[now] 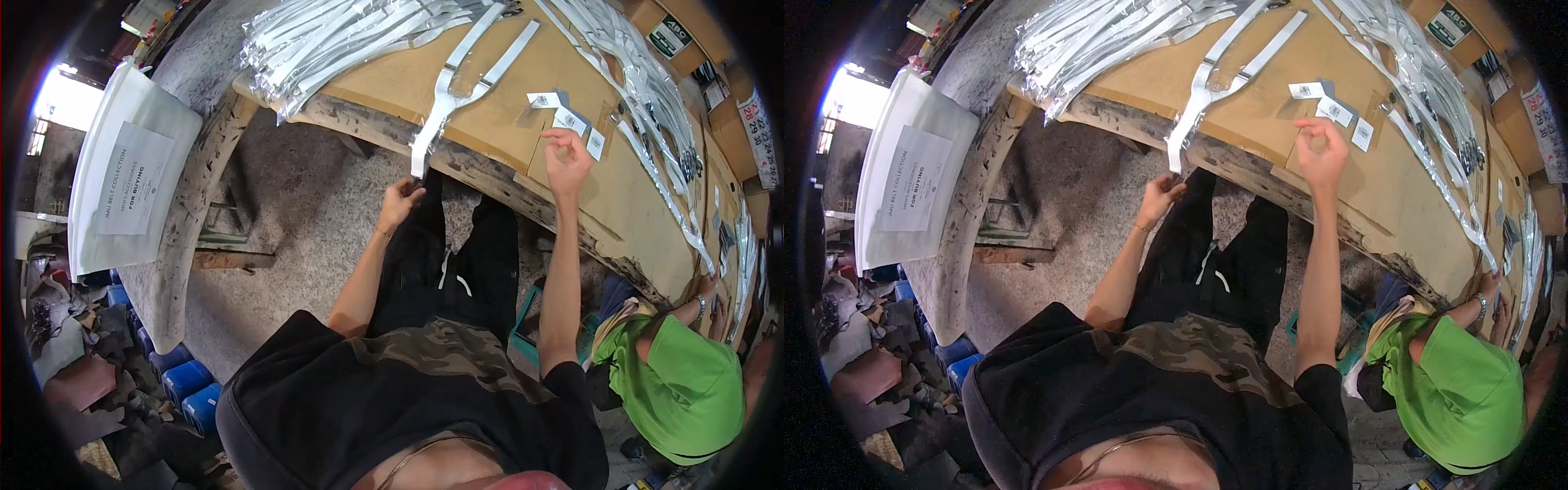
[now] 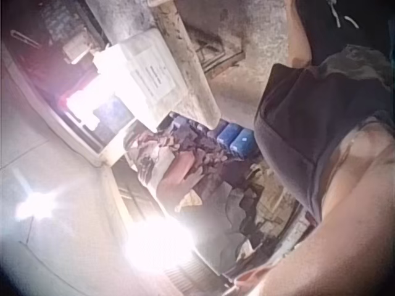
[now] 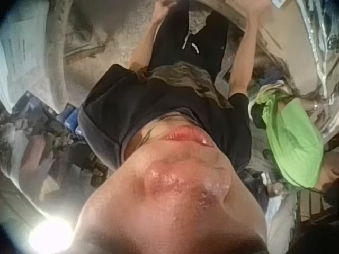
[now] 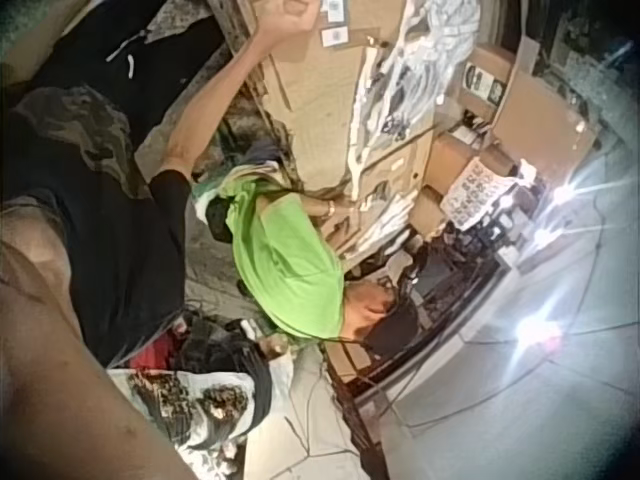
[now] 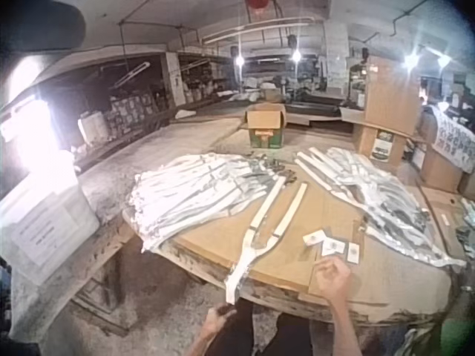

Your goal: Assembling and organizing white leather or fabric straps with hardware and tags.

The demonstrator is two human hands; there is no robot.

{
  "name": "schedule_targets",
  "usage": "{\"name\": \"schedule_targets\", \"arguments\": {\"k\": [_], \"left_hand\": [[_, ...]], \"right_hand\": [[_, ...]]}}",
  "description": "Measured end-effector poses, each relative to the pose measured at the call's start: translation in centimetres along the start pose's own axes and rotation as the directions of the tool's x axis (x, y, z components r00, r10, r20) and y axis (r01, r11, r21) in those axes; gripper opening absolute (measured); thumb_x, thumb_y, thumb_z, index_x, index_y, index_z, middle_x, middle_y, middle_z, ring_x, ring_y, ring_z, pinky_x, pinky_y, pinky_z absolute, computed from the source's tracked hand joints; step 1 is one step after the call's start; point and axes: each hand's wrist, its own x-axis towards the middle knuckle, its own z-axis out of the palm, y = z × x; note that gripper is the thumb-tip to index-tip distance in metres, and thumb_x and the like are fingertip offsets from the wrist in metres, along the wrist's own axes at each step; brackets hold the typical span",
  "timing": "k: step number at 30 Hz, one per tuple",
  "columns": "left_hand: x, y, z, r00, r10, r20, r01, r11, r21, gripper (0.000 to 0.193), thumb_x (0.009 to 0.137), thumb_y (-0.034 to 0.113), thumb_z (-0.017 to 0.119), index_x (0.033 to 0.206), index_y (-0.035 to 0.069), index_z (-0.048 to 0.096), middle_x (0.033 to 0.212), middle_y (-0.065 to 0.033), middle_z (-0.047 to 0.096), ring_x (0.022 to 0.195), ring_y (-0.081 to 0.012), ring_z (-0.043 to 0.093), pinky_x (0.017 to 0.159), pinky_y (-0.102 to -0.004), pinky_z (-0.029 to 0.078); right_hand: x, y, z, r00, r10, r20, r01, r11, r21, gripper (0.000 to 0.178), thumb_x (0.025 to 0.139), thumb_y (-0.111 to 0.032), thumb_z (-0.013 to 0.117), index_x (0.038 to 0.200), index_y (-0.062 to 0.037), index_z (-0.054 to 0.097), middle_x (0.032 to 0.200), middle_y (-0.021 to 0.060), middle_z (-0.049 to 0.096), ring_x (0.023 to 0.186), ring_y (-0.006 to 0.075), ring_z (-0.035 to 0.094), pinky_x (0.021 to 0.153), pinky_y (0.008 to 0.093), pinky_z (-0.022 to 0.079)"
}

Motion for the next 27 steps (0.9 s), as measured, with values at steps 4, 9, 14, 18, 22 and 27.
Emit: {"name": "schedule_targets", "arguments": {"k": [4, 9, 14, 18, 22, 27], "left_hand": [[-5.7, 7.2, -3.4, 0.982, -0.093, -0.164, 0.032, 0.939, -0.342, 0.059, 0.081, -0.003, 0.068, 0.13, 0.004, 0.036, 0.082, -0.0102, 0.065, 0.068, -0.0134, 0.062, 0.048, -0.026, 0.047], [-8.3, 14.6, -6.9, 0.931, 0.117, -0.346, -0.101, 0.993, 0.064, 0.047, 0.078, 0.001, 0.073, 0.119, 0.002, 0.05, 0.077, -0.0049, 0.066, 0.062, -0.0084, 0.06, 0.047, -0.022, 0.043], [-8.7, 14.7, -6.8, 0.874, 0.125, -0.469, -0.126, 0.992, 0.03, 0.031, 0.077, 0.001, 0.074, 0.106, 0.001, 0.063, 0.082, -0.0053, 0.068, 0.075, -0.0069, 0.063, 0.059, -0.0216, 0.047], [-8.6, 15.8, -6.1, 0.857, 0.242, -0.454, -0.302, 0.951, -0.063, 0.033, 0.078, -0.001, 0.072, 0.111, -0.001, 0.063, 0.089, -0.0074, 0.069, 0.081, -0.0086, 0.063, 0.071, -0.0223, 0.05], [-7.5, 20.7, -6.1, 0.824, 0.403, -0.399, -0.454, 0.89, -0.039, 0.028, 0.079, -0.006, 0.065, 0.107, -0.004, 0.066, 0.091, -0.009, 0.07, 0.085, -0.0111, 0.064, 0.079, -0.0241, 0.051], [-5.1, 24.7, -6.2, 0.7, 0.654, -0.286, -0.63, 0.755, 0.184, 0.016, 0.076, -0.004, 0.068, 0.092, -0.002, 0.07, 0.076, -0.0087, 0.068, 0.067, -0.0133, 0.06, 0.065, -0.0246, 0.048]], "right_hand": [[0.9, -4.4, 3.3, 0.99, 0.108, 0.089, -0.133, 0.93, 0.344, 0.005, 0.085, 0.003, 0.062, 0.083, 0.0021, 0.058, 0.085, 0.009, 0.066, 0.085, 0.0148, 0.062, 0.083, 0.0293, 0.048], [2.3, -7.1, 6.0, 0.981, 0.122, 0.15, -0.175, 0.89, 0.42, 0.007, 0.087, 0.001, 0.064, 0.093, 0.0049, 0.062, 0.09, 0.0102, 0.067, 0.088, 0.0146, 0.063, 0.083, 0.026, 0.049], [1.2, -8.6, 7.8, 0.975, 0.135, 0.178, -0.202, 0.869, 0.451, 0.01, 0.087, 0.003, 0.063, 0.097, 0.0056, 0.062, 0.093, 0.0093, 0.067, 0.089, 0.0143, 0.063, 0.083, 0.0254, 0.05], [-0.9, -10.3, 7.7, 0.966, 0.186, 0.177, -0.249, 0.85, 0.464, 0.016, 0.086, 0.004, 0.063, 0.102, 0.0062, 0.063, 0.091, 0.0104, 0.067, 0.086, 0.0132, 0.064, 0.081, 0.0259, 0.05], [-1.9, -13.6, 5.9, 0.912, 0.275, 0.304, -0.399, 0.766, 0.504, 0.029, 0.084, 0.006, 0.064, 0.113, 0.0062, 0.062, 0.085, 0.0096, 0.069, 0.08, 0.0122, 0.064, 0.077, 0.0252, 0.05], [0.4, -18.2, 4.0, 0.939, 0.119, 0.322, -0.218, 0.931, 0.292, 0.014, 0.081, 0.005, 0.067, 0.095, 0.0039, 0.069, 0.083, 0.0074, 0.069, 0.075, 0.0105, 0.062, 0.071, 0.0242, 0.048]]}}
